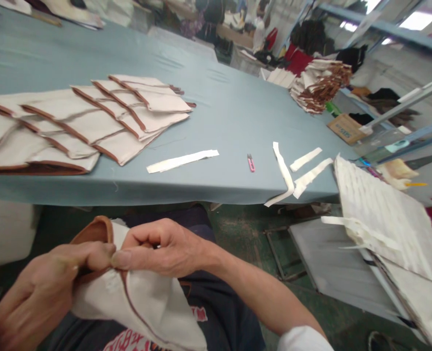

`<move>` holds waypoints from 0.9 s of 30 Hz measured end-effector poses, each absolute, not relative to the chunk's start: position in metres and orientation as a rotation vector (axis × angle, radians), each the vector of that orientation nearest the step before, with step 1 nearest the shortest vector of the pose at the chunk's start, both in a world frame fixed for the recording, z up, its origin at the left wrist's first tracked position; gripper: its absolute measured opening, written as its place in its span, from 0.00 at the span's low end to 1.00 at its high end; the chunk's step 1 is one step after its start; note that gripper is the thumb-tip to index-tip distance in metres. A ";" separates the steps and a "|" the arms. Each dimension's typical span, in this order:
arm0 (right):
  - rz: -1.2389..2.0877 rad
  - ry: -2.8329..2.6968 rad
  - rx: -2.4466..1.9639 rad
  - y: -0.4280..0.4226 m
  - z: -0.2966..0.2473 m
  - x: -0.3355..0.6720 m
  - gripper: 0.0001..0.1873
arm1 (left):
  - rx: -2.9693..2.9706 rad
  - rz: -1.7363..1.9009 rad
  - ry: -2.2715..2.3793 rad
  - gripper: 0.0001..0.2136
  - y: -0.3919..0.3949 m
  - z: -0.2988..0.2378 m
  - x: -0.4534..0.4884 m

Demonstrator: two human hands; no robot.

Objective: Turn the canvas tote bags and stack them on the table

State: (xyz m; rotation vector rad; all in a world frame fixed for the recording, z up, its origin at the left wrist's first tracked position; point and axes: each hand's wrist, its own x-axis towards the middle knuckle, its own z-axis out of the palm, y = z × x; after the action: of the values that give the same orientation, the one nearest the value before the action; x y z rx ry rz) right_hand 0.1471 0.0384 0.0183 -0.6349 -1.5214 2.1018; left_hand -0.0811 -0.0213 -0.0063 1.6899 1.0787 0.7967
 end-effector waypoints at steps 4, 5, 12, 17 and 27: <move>2.085 -1.590 -0.613 0.040 0.020 0.153 0.24 | 1.627 0.781 1.033 0.35 -0.017 -0.005 -0.083; 2.072 -1.619 -0.611 0.041 0.021 0.155 0.22 | 1.612 0.782 1.044 0.35 -0.016 -0.003 -0.082; 1.734 -1.865 -0.656 0.034 0.024 0.150 0.08 | 1.639 0.775 1.082 0.34 -0.013 0.006 -0.076; 1.172 -2.045 -0.725 0.030 0.020 0.145 0.06 | 1.747 0.824 1.053 0.27 -0.012 0.016 -0.072; 1.718 -1.683 -0.771 0.024 0.026 0.143 0.12 | 1.883 0.852 0.996 0.21 -0.012 0.009 -0.079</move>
State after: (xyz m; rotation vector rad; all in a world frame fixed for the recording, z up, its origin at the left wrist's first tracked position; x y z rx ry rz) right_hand 0.1430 0.0240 0.0256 -0.7705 -1.6827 1.7177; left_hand -0.0786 -0.0119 0.0086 1.8833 0.9964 0.8518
